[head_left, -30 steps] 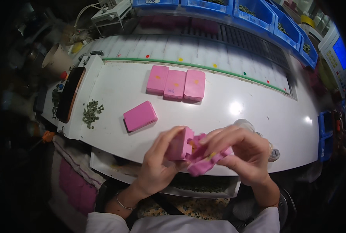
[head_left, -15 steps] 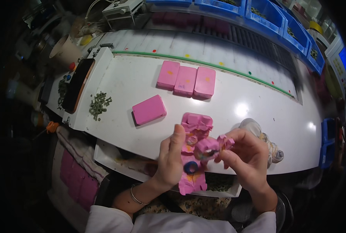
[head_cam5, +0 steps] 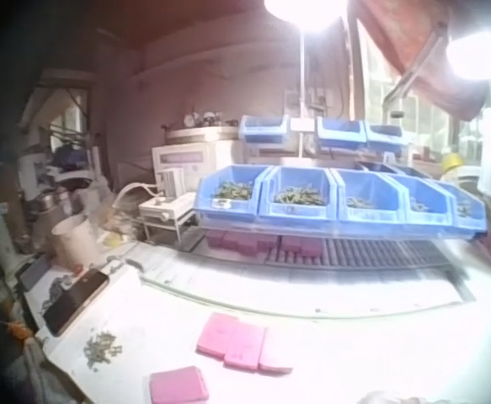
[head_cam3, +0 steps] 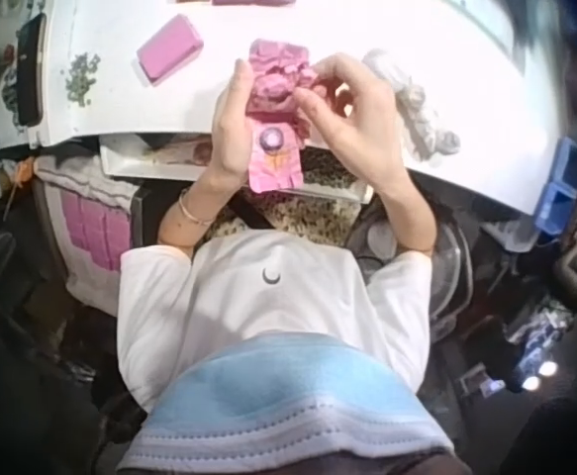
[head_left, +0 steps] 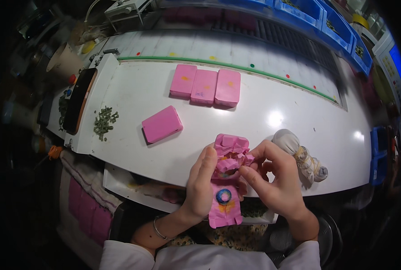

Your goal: The recorder is assembling small decorative candle wicks by placing plant material into pink molds and applying wax or adhesive from a small bottle.

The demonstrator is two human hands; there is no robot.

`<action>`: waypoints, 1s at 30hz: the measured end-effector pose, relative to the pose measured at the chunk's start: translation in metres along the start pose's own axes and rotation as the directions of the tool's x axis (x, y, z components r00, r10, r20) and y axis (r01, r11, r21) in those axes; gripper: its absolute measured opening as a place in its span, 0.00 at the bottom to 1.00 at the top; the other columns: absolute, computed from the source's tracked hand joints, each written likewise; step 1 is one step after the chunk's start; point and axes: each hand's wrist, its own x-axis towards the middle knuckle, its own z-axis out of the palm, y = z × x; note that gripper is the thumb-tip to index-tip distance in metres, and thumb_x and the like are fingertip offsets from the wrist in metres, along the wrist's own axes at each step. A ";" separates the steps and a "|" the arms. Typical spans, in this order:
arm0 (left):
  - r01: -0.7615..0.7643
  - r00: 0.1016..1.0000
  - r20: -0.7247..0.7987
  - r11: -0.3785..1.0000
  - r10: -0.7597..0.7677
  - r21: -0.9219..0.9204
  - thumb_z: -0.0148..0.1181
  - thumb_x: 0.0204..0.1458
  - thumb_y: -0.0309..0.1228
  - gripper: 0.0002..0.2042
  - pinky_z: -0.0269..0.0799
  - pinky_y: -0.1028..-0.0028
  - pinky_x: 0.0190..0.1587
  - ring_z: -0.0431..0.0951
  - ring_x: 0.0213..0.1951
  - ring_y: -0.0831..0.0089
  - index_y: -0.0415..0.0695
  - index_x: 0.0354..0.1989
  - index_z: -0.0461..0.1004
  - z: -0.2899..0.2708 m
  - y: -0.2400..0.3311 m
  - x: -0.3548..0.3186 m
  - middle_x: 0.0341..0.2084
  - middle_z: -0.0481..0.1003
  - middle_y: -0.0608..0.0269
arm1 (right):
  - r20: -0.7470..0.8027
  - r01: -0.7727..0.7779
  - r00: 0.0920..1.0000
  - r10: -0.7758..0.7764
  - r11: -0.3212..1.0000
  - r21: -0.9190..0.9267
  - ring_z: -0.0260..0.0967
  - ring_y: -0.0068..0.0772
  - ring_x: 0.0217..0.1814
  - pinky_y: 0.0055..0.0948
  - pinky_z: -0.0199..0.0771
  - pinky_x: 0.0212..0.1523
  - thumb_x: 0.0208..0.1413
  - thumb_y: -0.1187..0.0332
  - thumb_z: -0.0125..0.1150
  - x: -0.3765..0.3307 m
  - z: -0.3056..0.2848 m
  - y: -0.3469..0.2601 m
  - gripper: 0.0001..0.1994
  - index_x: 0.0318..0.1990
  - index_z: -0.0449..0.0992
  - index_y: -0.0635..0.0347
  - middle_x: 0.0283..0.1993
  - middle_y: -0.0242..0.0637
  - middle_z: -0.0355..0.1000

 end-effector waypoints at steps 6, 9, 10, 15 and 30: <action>0.012 1.000 0.009 0.991 -0.011 -0.131 0.28 0.63 0.46 0.23 0.74 0.73 0.28 0.75 0.26 0.70 0.38 0.48 0.61 0.002 0.004 0.004 0.33 0.72 0.54 | 0.051 0.083 0.995 -0.085 0.996 0.032 0.63 0.17 0.24 0.17 0.62 0.23 0.47 0.78 0.60 -0.001 -0.002 0.004 0.07 0.35 0.71 0.65 0.24 0.32 0.65; -0.080 0.997 -0.015 0.997 0.080 -0.016 0.31 0.64 0.44 0.22 0.73 0.75 0.33 0.75 0.31 0.72 0.36 0.51 0.60 0.005 0.004 0.005 0.36 0.71 0.55 | 0.030 -0.011 1.000 0.007 0.992 0.128 0.65 0.15 0.27 0.14 0.65 0.24 0.49 0.77 0.60 -0.010 0.003 0.001 0.09 0.38 0.72 0.65 0.26 0.31 0.67; -0.079 0.997 -0.010 0.997 0.079 -0.017 0.31 0.64 0.44 0.22 0.73 0.75 0.33 0.75 0.31 0.72 0.36 0.51 0.60 0.006 0.000 0.007 0.36 0.71 0.55 | -0.007 -0.033 0.999 0.035 0.980 0.197 0.66 0.15 0.30 0.13 0.66 0.25 0.49 0.77 0.61 -0.011 0.005 0.004 0.10 0.40 0.72 0.65 0.28 0.31 0.67; -0.303 0.947 -0.011 0.907 0.320 0.293 0.36 0.63 0.44 0.22 0.70 0.75 0.43 0.72 0.38 0.76 0.36 0.54 0.56 0.011 -0.012 0.005 0.42 0.70 0.55 | -0.057 -0.101 0.991 0.122 0.954 0.283 0.68 0.16 0.35 0.14 0.69 0.25 0.49 0.78 0.60 -0.013 0.015 -0.004 0.12 0.43 0.72 0.65 0.34 0.33 0.69; -0.398 0.912 0.042 0.853 0.408 0.337 0.35 0.63 0.39 0.20 0.73 0.77 0.38 0.73 0.39 0.76 0.36 0.56 0.51 0.003 -0.020 0.012 0.40 0.70 0.54 | -0.086 0.008 0.996 0.000 0.996 0.094 0.68 0.24 0.40 0.22 0.76 0.35 0.45 0.80 0.63 -0.014 0.017 0.005 0.15 0.43 0.71 0.67 0.41 0.37 0.65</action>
